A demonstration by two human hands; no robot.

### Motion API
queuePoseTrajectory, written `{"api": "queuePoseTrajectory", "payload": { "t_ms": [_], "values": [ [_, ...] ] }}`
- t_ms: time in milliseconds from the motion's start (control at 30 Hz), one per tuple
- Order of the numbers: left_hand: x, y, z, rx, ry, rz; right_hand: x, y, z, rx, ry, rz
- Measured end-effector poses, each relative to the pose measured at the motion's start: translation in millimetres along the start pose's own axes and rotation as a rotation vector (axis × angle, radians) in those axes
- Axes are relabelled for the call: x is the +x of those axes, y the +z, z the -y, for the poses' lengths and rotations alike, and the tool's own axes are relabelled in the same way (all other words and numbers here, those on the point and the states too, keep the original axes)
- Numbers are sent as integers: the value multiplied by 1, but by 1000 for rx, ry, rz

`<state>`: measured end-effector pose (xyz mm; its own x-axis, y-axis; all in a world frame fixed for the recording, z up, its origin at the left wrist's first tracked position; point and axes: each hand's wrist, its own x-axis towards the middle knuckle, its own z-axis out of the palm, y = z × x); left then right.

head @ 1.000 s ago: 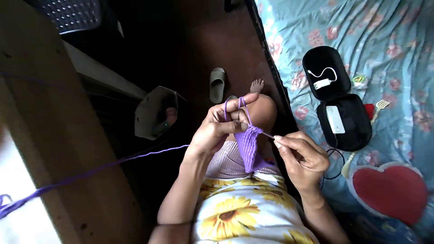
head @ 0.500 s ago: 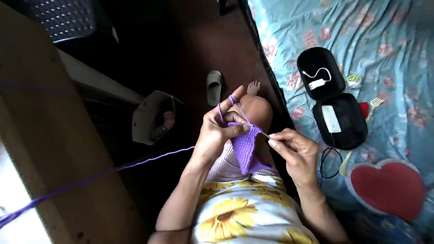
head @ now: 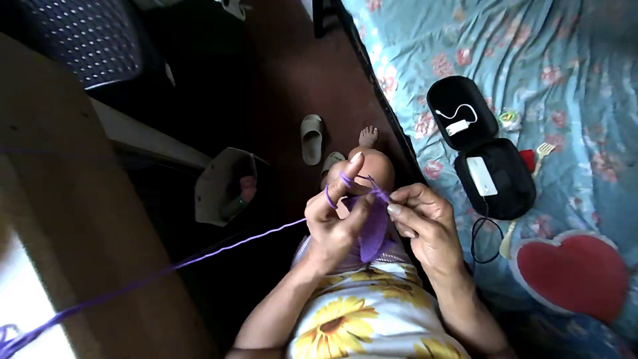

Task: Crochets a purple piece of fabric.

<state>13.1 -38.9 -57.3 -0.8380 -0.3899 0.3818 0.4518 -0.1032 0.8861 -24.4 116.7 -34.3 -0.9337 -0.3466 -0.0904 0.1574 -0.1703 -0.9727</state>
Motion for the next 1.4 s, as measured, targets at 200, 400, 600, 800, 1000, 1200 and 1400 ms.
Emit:
{"api": "queuePoseTrajectory", "payload": {
  "t_ms": [200,400,600,800,1000,1200,1400],
  "values": [
    [5,-8,-7,-170,-227,-55,-9,1,-21,-681,-645,-178],
    [12,-21,-13,-204,-318,4,-9,-2,-23,-912,-822,-180],
    [21,-40,-10,-381,-512,87,-10,-9,-21,-939,-828,-107],
    [22,-48,-4,-480,-583,170,-11,-15,-20,-818,-734,-45],
    [21,-49,-2,-512,-589,206,-10,-17,-18,-630,-591,10],
    [21,-42,-7,-376,-627,185,-8,-17,-18,-643,-554,-3],
    [21,-32,-14,-240,-598,96,-11,-19,-19,-535,-437,-18]
  ]
}}
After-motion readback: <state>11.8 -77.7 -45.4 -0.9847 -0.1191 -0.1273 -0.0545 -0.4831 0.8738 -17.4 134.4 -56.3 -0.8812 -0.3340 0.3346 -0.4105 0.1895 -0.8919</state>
